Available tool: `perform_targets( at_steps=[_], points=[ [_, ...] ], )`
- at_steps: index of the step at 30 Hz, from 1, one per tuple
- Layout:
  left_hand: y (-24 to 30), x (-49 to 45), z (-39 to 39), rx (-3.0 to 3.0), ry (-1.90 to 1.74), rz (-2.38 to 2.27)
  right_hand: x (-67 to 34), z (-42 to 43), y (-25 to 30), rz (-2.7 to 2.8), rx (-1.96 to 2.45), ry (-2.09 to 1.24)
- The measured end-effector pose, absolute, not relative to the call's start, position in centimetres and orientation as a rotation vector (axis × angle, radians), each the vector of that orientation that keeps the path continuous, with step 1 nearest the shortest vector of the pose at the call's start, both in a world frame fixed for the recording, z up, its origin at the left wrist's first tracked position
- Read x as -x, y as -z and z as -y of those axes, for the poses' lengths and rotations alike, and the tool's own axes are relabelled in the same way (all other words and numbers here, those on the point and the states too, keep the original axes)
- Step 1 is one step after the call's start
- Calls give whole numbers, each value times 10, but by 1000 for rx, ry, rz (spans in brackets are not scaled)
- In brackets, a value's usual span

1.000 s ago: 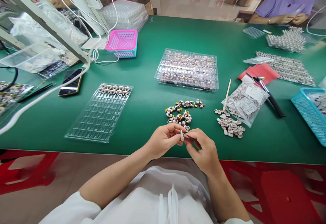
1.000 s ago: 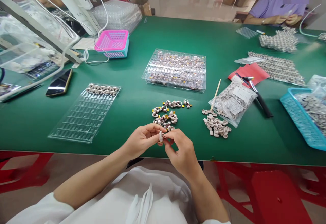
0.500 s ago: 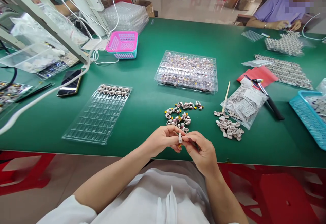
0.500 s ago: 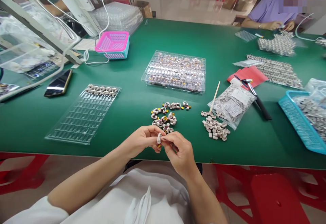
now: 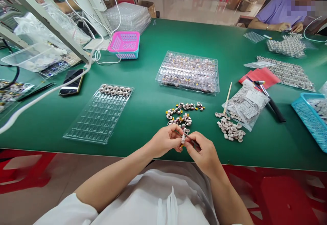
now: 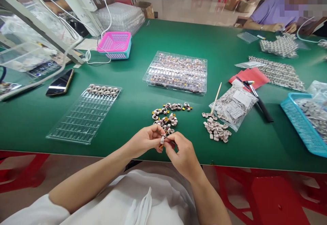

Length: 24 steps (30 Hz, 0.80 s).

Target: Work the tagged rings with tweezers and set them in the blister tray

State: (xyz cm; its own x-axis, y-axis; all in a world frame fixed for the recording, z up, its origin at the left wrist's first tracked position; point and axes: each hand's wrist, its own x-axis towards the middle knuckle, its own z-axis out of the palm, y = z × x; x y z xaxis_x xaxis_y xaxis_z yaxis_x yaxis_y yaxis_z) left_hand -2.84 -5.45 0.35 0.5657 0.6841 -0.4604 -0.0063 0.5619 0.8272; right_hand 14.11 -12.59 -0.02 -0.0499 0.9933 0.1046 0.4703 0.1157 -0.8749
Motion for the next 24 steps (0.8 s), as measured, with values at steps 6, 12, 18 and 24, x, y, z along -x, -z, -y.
perform_targets(
  at_steps=[6, 12, 18, 24],
  points=[
    [-2, 28, 62, -966, -561, -856, -136, 125, 3, 1329, 1544, -992],
    [8, 30, 70, -1124, -668, -888, -135, 126, 7, 1184, 1549, -1027],
    [10, 34, 69, -1309, -724, -938, -135, 125, 7, 1202, 1551, -1007],
    [5, 36, 62, -1487, -705, -930, -139, 122, 5, 1205, 1496, -1117]
  ],
)
